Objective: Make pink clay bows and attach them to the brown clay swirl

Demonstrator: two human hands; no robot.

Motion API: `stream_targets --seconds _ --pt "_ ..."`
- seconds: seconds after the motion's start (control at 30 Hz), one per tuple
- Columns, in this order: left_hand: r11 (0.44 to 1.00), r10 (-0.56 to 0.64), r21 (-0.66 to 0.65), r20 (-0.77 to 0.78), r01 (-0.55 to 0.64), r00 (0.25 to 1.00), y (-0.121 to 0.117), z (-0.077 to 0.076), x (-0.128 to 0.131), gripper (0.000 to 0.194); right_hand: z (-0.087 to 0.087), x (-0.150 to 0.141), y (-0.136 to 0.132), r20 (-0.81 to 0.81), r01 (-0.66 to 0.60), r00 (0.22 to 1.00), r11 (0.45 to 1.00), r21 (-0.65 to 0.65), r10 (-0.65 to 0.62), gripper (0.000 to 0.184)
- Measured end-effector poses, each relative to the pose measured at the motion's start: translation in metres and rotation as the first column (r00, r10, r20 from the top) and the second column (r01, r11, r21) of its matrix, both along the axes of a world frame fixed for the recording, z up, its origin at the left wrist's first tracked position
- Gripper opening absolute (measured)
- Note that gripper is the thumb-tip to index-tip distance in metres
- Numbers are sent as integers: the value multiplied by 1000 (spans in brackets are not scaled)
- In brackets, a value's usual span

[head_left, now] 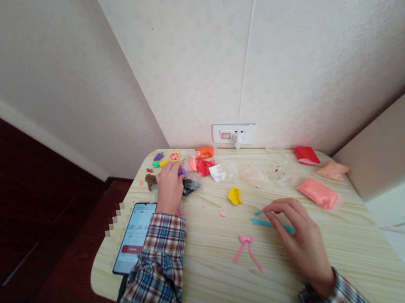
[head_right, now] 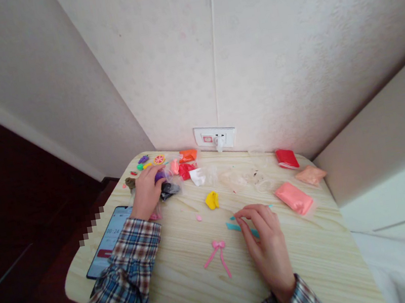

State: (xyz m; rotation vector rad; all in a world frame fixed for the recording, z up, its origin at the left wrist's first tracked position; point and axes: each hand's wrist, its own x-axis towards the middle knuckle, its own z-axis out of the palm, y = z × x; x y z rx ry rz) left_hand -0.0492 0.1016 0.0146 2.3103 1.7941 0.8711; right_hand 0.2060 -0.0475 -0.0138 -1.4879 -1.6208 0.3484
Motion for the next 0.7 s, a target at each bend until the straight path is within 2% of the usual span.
stream_targets --seconds 0.1,0.2,0.3,0.4,0.53,0.7 --pt "997 -24 81 79 17 997 -10 16 10 33 5 -3 0 11 4 1000 999 41 -4 9" --pt "986 -127 127 166 107 978 -28 31 29 29 23 -11 4 -28 41 999 994 98 -38 7" --pt "925 -375 102 395 365 839 -46 37 50 24 49 -24 14 -69 70 996 975 212 -56 6" --pt "869 -435 28 520 494 735 -59 34 64 28 68 -32 26 -9 57 998 967 249 -56 8" --pt "835 -440 -12 584 549 682 -67 28 72 29 69 -31 29 121 61 989 981 186 -85 10" --pt "844 -421 -15 599 536 681 -69 28 75 21 64 -24 21 224 60 969 982 178 -100 8"
